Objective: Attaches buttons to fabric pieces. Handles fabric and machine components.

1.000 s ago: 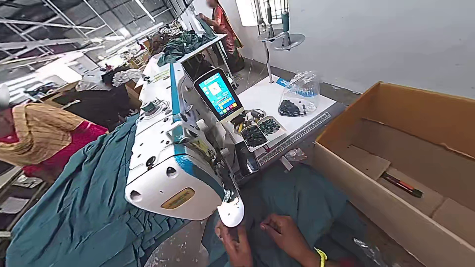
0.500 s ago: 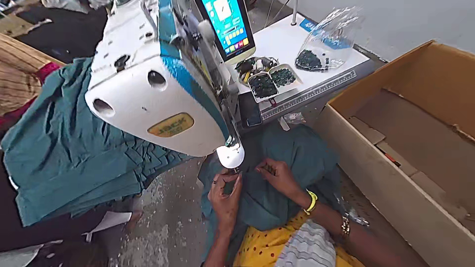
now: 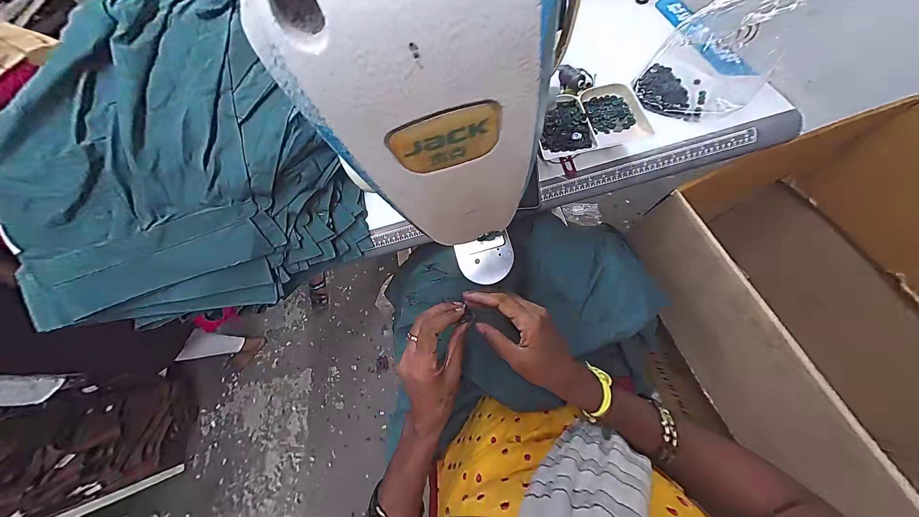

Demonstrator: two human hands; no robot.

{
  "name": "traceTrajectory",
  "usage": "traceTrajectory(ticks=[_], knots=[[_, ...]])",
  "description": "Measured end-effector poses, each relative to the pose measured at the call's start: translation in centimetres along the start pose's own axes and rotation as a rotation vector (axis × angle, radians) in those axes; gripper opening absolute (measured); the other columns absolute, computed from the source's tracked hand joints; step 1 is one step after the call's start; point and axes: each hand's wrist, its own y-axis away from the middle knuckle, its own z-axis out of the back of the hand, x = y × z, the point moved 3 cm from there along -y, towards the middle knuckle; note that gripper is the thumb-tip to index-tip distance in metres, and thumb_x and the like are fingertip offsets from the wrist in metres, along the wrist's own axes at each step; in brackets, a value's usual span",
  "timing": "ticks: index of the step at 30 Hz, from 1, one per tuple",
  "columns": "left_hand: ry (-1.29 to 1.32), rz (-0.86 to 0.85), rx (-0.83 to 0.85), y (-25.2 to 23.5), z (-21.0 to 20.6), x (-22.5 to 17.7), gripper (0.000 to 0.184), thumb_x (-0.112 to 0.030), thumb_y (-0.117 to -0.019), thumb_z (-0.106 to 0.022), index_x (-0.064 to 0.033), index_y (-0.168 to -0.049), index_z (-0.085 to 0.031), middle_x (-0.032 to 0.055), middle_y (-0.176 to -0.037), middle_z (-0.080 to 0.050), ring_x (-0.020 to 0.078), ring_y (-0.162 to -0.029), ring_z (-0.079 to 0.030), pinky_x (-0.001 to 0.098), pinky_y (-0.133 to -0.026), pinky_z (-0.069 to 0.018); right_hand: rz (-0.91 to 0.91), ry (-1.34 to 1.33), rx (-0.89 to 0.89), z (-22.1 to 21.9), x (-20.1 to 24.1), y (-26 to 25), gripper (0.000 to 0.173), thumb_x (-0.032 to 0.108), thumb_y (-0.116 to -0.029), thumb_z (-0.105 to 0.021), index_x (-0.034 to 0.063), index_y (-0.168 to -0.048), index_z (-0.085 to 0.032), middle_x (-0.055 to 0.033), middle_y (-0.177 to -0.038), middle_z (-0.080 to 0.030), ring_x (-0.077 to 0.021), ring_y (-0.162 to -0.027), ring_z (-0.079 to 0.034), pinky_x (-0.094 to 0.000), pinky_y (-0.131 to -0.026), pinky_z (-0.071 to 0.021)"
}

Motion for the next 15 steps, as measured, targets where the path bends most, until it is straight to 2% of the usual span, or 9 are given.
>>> traceTrajectory(ticks=[2, 4, 6, 8, 9, 11, 13, 15], knots=[[-0.027, -0.013, -0.004, 0.1, 0.3, 0.2, 0.014, -0.011, -0.0945, -0.071, -0.0026, -0.106, -0.068, 0.0091, -0.108, -0.071, 0.0074, -0.108, -0.067, 0.0201, -0.096, -0.0541, -0.019, -0.022, -0.031, -0.5, -0.2, 0.2, 0.036, 0.014, -0.0937, -0.073, -0.0083, -0.122, -0.067, -0.0175, -0.122, -0.069, -0.0144, -0.113, -0.069, -0.0250, -0.098, -0.0573], [0.037, 0.045, 0.027, 0.3, 0.4, 0.4, 0.017, -0.011, -0.0944, -0.071, -0.0005, -0.107, -0.069, 0.0093, -0.109, -0.071, 0.0061, -0.105, -0.067, 0.0194, -0.094, -0.0548, -0.114, -0.165, 0.010, -0.8, -0.4, 0.1, 0.042, 0.015, -0.0934, -0.074, -0.0101, -0.126, -0.064, -0.0183, -0.128, -0.066, -0.0145, -0.116, -0.067, -0.0264, -0.098, -0.0574], [0.192, 0.273, 0.110, 0.3, 0.2, 1.0, 0.023, -0.009, -0.0917, -0.072, 0.0031, -0.110, -0.069, 0.0084, -0.110, -0.071, 0.0051, -0.096, -0.069, 0.0205, -0.084, -0.0593, -0.303, -0.386, 0.128, -1.0, -0.6, -0.2, 0.044, 0.006, -0.0997, -0.060, -0.0124, -0.139, -0.053, -0.0193, -0.141, -0.059, -0.0139, -0.127, -0.061, -0.0278, -0.108, -0.0511], [0.158, 0.530, 0.230, 0.1, -0.3, 1.9, 0.025, -0.010, -0.0884, -0.073, -0.0003, -0.112, -0.070, 0.0087, -0.111, -0.069, 0.0081, -0.090, -0.068, 0.0234, -0.079, -0.0585, -0.564, -0.532, 0.206, -1.3, -0.8, -0.2, 0.047, -0.001, -0.1021, -0.047, -0.0101, -0.148, -0.042, -0.0179, -0.145, -0.055, -0.0111, -0.127, -0.059, -0.0263, -0.109, -0.0469], [0.062, 0.547, 0.289, 0.1, -0.6, 2.4, 0.026, -0.012, -0.0872, -0.075, -0.0003, -0.110, -0.071, 0.0130, -0.115, -0.066, 0.0125, -0.092, -0.066, 0.0268, -0.080, -0.0564, -0.690, -0.565, 0.208, -1.4, -1.2, -0.1, 0.047, -0.002, -0.1028, -0.044, -0.0080, -0.150, -0.041, -0.0169, -0.145, -0.055, -0.0108, -0.126, -0.060, -0.0264, -0.109, -0.0470], [-0.127, 0.443, 0.368, 0.2, -1.1, 2.7, 0.025, -0.014, -0.0874, -0.075, -0.0013, -0.109, -0.074, 0.0181, -0.115, -0.066, 0.0205, -0.095, -0.068, 0.0332, -0.084, -0.0573, -0.869, -0.652, 0.130, -1.5, -2.2, 0.3, 0.043, 0.000, -0.1052, -0.044, -0.0048, -0.148, -0.044, -0.0126, -0.138, -0.061, -0.0090, -0.117, -0.064, -0.0253, -0.102, -0.0509], [-0.198, 0.368, 0.428, 0.3, -1.5, 2.4, 0.026, -0.011, -0.0891, -0.073, -0.0011, -0.113, -0.074, 0.0198, -0.115, -0.069, 0.0284, -0.103, -0.069, 0.0417, -0.092, -0.0568, -0.951, -0.707, 0.080, -1.2, -2.9, 0.5, 0.041, 0.000, -0.1058, -0.044, -0.0037, -0.147, -0.046, -0.0105, -0.134, -0.063, -0.0088, -0.111, -0.065, -0.0253, -0.099, -0.0526], [-0.169, 0.349, 0.446, 0.1, -1.4, 2.2, 0.029, -0.011, -0.0895, -0.072, -0.0004, -0.116, -0.072, 0.0181, -0.114, -0.071, 0.0277, -0.102, -0.070, 0.0425, -0.091, -0.0574, -0.972, -0.723, 0.075, -1.1, -3.2, 0.5, 0.041, -0.003, -0.1045, -0.044, -0.0033, -0.145, -0.047, -0.0102, -0.131, -0.064, -0.0093, -0.110, -0.066, -0.0253, -0.097, -0.0534]])
